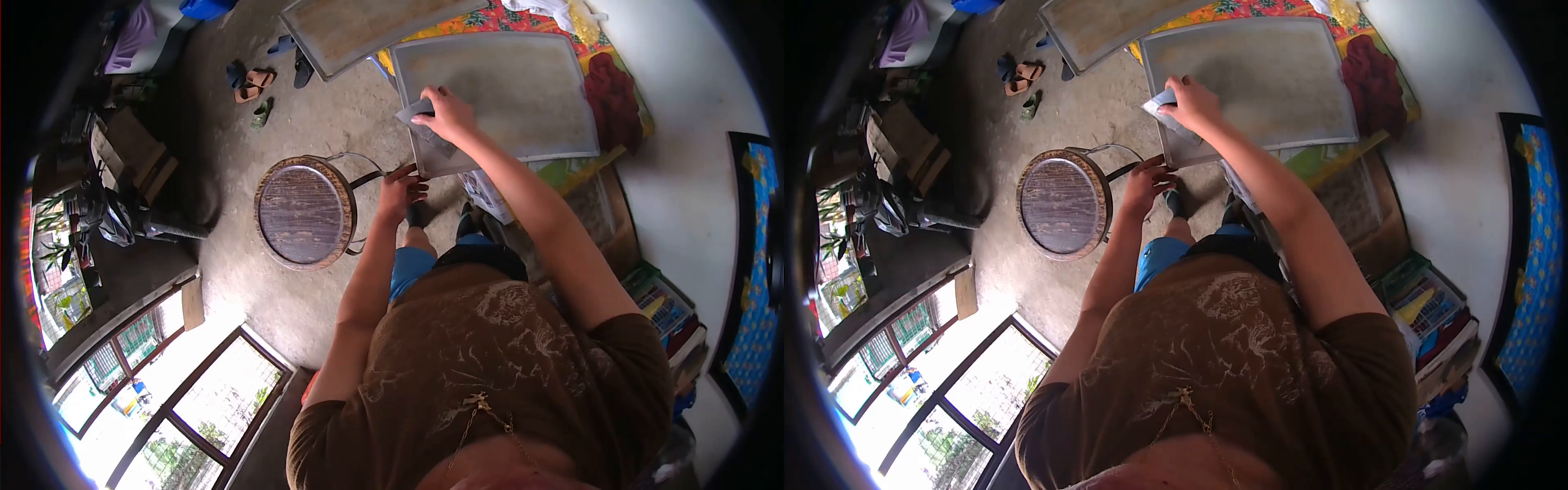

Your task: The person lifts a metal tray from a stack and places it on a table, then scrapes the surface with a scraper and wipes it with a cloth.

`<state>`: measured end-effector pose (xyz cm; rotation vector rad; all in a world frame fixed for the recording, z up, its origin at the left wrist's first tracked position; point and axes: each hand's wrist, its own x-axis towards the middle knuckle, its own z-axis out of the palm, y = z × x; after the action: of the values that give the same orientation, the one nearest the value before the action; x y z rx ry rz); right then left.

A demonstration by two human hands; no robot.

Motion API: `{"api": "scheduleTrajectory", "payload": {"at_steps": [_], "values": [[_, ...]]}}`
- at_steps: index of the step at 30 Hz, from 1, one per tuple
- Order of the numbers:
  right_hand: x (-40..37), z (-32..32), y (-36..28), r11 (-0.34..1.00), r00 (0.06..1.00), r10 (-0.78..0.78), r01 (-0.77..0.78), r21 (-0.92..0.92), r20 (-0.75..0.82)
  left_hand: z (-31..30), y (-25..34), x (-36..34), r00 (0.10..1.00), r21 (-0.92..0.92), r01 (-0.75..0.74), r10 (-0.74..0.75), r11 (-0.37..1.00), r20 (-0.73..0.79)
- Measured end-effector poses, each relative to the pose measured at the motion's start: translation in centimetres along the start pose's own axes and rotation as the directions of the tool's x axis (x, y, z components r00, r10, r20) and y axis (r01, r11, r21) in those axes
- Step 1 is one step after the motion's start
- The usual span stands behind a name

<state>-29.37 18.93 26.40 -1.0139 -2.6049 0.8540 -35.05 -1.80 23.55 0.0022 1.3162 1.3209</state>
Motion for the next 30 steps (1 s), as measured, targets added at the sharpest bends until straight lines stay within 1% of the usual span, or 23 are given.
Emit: {"api": "scheduleTrajectory", "payload": {"at_steps": [3,6,9,12,13,15,18,20,24,25,28,30], "values": [[-1.8,-0.8,-0.4,0.978,0.976,-0.134,0.158,-0.139,0.169,-0.6,-0.3,0.2,0.999,-0.04,0.033,-0.032,0.999,0.03],[-2.7,-1.4,-0.3,0.951,0.941,-0.202,0.254,-0.173,0.27,-0.7,-0.4,0.3,0.999,-0.067,0.038,-0.038,0.997,0.001],[-2.9,-1.7,1.1,0.971,0.973,-0.178,0.198,-0.132,0.15,-0.8,-0.1,0.0,0.999,-0.069,0.034,-0.034,0.997,0.012],[-3.5,-3.1,1.2,0.946,0.906,-0.179,0.266,-0.185,0.384,-0.6,0.3,0.0,1.0,-0.016,0.023,-0.023,1.0,0.005],[-3.7,-3.0,1.7,0.937,0.888,-0.207,0.301,-0.179,0.412,-0.5,0.4,0.1,1.0,0.021,0.013,-0.013,1.0,-0.006],[-4.3,-3.6,2.5,0.969,0.925,-0.153,0.208,-0.129,0.348,0.1,0.8,0.5,1.0,0.093,-0.008,0.01,0.996,-0.027],[-5.4,-4.7,3.8,0.997,0.971,-0.048,0.061,-0.049,0.234,0.6,0.6,2.2,0.996,0.258,-0.073,0.086,0.963,-0.039],[-6.2,-4.9,5.3,1.0,0.985,0.029,-0.028,-0.007,0.169,0.9,0.4,3.0,0.988,0.311,-0.089,0.124,0.946,-0.094],[-8.1,-5.3,7.9,0.981,0.973,0.19,-0.192,0.005,0.129,1.5,0.7,4.0,0.968,0.407,-0.056,0.15,0.912,-0.203],[-8.4,-5.3,8.5,0.971,0.964,0.235,-0.239,0.018,0.126,1.5,0.6,4.2,0.964,0.42,-0.075,0.174,0.904,-0.201],[-9.2,-5.5,9.5,0.913,0.904,0.384,-0.402,0.068,0.187,1.8,0.3,4.2,0.954,0.453,-0.118,0.228,0.884,-0.196],[-9.5,-5.1,9.6,0.933,0.928,0.347,-0.357,0.05,0.136,1.9,0.1,3.8,0.949,0.461,-0.132,0.246,0.878,-0.198]]}}
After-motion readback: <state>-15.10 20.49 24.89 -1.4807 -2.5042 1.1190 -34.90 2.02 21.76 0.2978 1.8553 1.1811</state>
